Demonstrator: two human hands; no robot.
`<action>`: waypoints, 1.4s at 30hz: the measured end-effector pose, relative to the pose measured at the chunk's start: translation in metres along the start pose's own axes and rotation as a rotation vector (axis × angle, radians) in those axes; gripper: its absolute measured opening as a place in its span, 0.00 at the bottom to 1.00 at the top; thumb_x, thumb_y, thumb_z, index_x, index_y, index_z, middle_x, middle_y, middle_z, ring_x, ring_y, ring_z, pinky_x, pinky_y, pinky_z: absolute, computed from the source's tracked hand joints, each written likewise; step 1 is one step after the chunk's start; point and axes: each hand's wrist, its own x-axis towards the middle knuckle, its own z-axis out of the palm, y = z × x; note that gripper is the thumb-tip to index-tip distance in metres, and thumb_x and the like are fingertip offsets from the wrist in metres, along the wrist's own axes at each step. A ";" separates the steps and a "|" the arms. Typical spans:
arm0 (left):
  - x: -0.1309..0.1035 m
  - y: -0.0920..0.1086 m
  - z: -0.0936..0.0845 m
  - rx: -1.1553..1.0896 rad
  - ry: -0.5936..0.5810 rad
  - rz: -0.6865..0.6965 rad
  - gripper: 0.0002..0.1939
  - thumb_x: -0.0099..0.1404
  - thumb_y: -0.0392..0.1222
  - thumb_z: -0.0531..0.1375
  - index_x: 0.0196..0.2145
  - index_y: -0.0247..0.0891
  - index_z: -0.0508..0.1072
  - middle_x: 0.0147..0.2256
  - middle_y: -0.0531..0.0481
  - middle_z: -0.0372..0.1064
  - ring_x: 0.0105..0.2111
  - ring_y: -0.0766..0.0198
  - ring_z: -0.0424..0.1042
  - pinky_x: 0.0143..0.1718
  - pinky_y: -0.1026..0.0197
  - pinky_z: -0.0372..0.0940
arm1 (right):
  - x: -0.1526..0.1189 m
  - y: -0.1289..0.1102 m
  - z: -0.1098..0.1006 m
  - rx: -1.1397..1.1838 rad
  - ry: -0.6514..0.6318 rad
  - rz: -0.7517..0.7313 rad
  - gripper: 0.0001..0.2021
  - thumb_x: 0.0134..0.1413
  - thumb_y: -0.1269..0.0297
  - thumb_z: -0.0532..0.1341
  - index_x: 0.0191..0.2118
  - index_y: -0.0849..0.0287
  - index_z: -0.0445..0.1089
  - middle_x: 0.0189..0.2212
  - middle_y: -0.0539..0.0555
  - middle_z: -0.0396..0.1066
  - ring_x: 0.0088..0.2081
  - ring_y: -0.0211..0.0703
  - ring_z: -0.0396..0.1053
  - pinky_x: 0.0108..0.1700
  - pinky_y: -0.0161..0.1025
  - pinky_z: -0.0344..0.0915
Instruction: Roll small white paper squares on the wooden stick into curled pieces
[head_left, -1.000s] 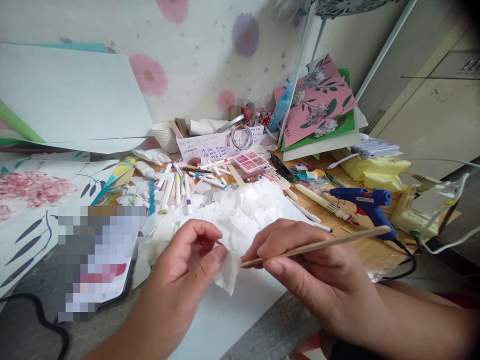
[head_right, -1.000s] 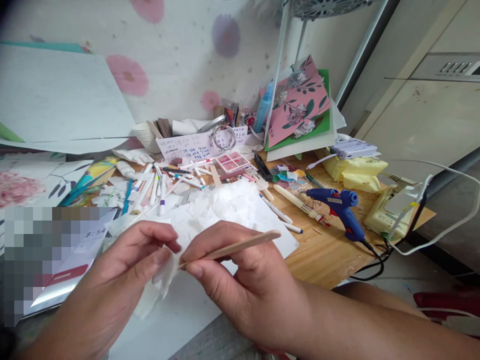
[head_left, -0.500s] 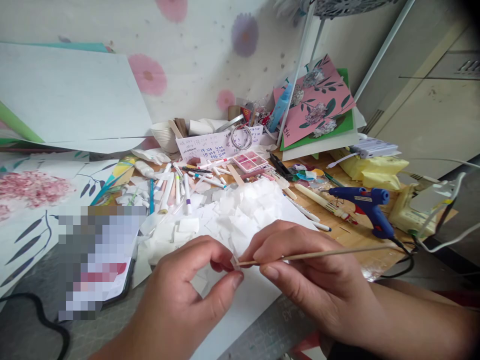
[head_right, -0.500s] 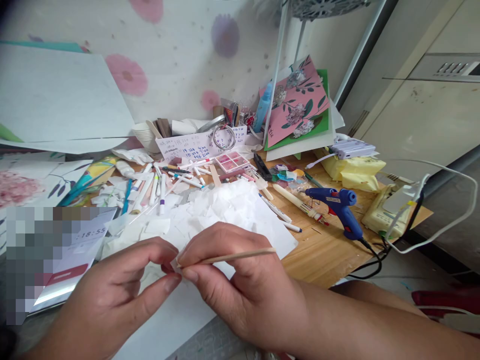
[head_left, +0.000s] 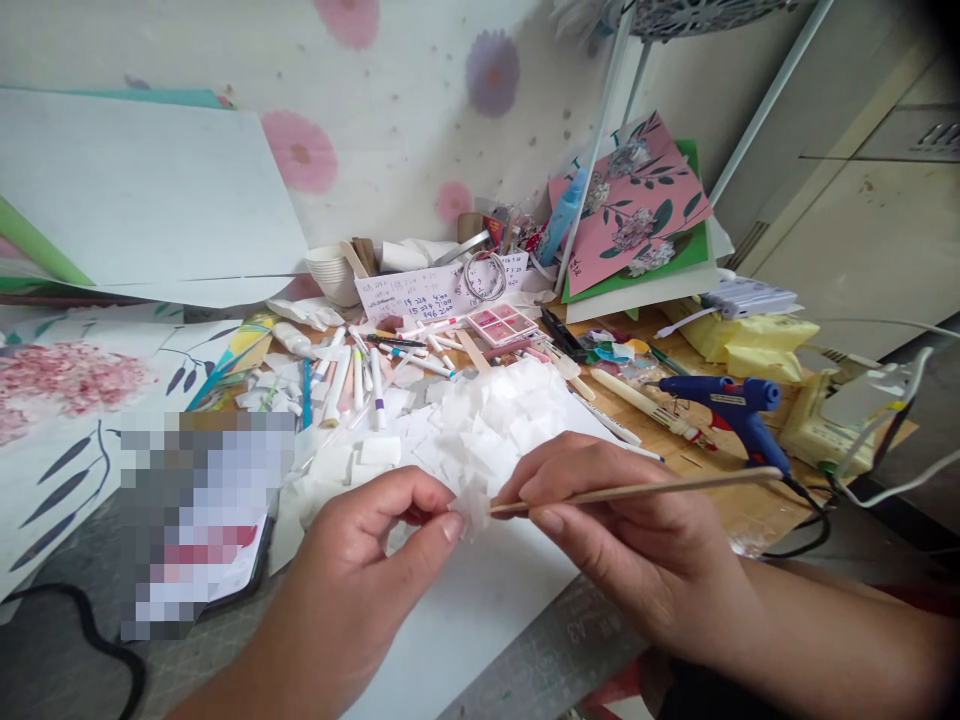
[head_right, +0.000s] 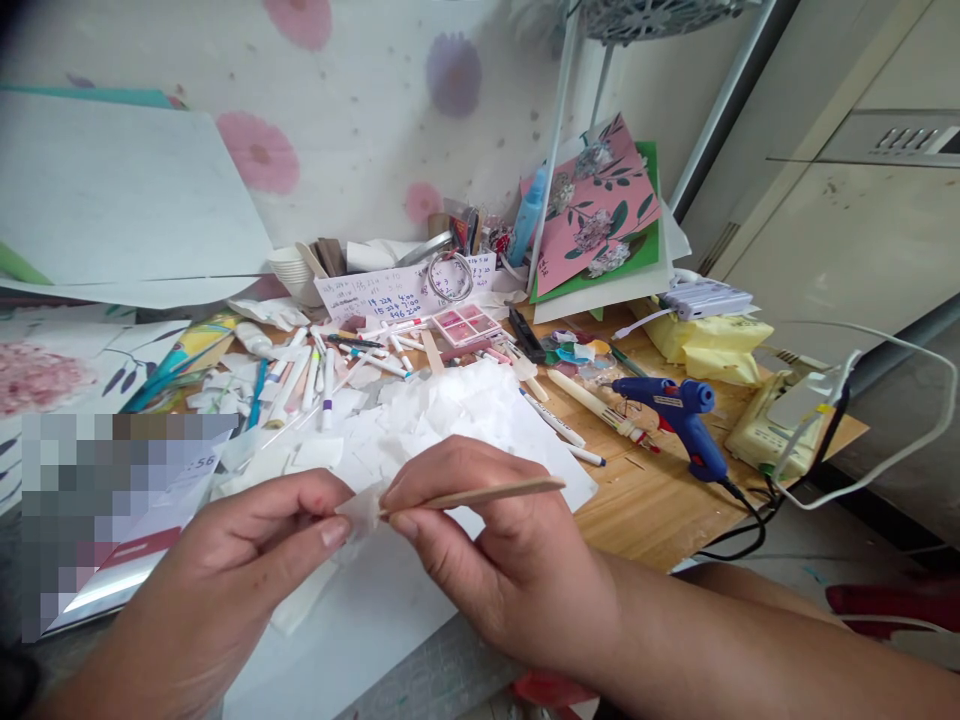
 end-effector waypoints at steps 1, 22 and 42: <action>0.001 -0.003 0.000 -0.030 0.001 -0.017 0.10 0.62 0.46 0.61 0.25 0.42 0.73 0.23 0.56 0.66 0.26 0.63 0.63 0.28 0.63 0.59 | -0.001 0.001 -0.001 -0.012 0.014 -0.001 0.07 0.60 0.78 0.60 0.42 0.61 0.71 0.33 0.57 0.76 0.37 0.45 0.76 0.39 0.43 0.74; 0.028 -0.013 0.005 0.307 0.164 0.019 0.08 0.61 0.46 0.60 0.32 0.42 0.77 0.31 0.49 0.76 0.33 0.53 0.72 0.36 0.55 0.63 | -0.013 0.020 -0.051 0.011 0.296 0.245 0.04 0.62 0.70 0.62 0.39 0.58 0.75 0.33 0.52 0.75 0.34 0.40 0.79 0.38 0.35 0.79; 0.004 -0.006 0.002 -0.634 -0.260 -0.078 0.06 0.59 0.43 0.69 0.27 0.40 0.78 0.24 0.57 0.69 0.27 0.68 0.63 0.31 0.64 0.58 | 0.001 -0.002 0.003 0.404 0.077 0.224 0.06 0.62 0.70 0.64 0.43 0.52 0.75 0.38 0.51 0.78 0.42 0.39 0.75 0.45 0.37 0.71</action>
